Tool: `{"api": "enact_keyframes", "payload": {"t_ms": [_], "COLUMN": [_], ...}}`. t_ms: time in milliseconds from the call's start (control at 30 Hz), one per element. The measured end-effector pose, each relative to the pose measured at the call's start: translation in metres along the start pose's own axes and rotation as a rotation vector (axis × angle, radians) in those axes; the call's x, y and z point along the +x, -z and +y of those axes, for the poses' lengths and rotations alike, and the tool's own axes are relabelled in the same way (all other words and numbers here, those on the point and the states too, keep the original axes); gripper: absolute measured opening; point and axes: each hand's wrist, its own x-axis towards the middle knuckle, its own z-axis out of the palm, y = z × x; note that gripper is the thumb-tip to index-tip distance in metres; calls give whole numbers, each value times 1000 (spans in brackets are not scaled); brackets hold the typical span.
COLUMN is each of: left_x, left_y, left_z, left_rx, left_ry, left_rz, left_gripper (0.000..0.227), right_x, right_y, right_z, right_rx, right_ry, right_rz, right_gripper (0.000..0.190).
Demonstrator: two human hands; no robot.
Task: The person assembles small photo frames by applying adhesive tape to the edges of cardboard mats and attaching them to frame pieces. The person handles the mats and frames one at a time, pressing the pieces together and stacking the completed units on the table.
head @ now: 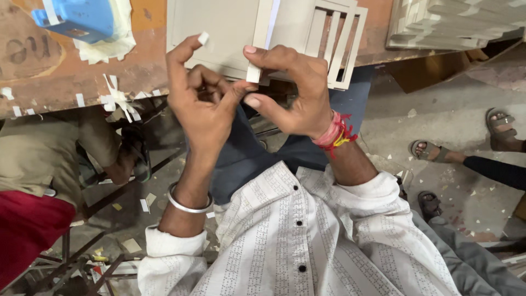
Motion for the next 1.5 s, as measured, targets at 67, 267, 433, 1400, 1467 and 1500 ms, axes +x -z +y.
{"api": "enact_keyframes", "payload": {"t_ms": [67, 267, 433, 1400, 1467, 1500], "left_x": [-4, -4, 29, -22, -11, -8], "left_y": [-1, 0, -10, -26, -27, -26], "left_z": [-1, 19, 24, -15, -14, -14], "left_rx": [-40, -357, -388, -285, -302, -310], "left_ry": [-35, -10, 110, 129, 192, 223], "left_rz": [11, 20, 46, 295, 261, 242], "left_gripper": [70, 62, 61, 68, 75, 78], "right_x": [0, -3, 0, 34, 37, 39], "right_y": [-5, -16, -20, 30, 28, 26], "right_z": [2, 2, -8, -4, 2, 8], "right_rx": [-20, -85, 3, -644, -490, -412], "right_ry": [-12, -59, -201, 179, 78, 29], "right_rz": [24, 45, 96, -43, 18, 52], "right_gripper": [47, 49, 70, 29, 23, 22]}}
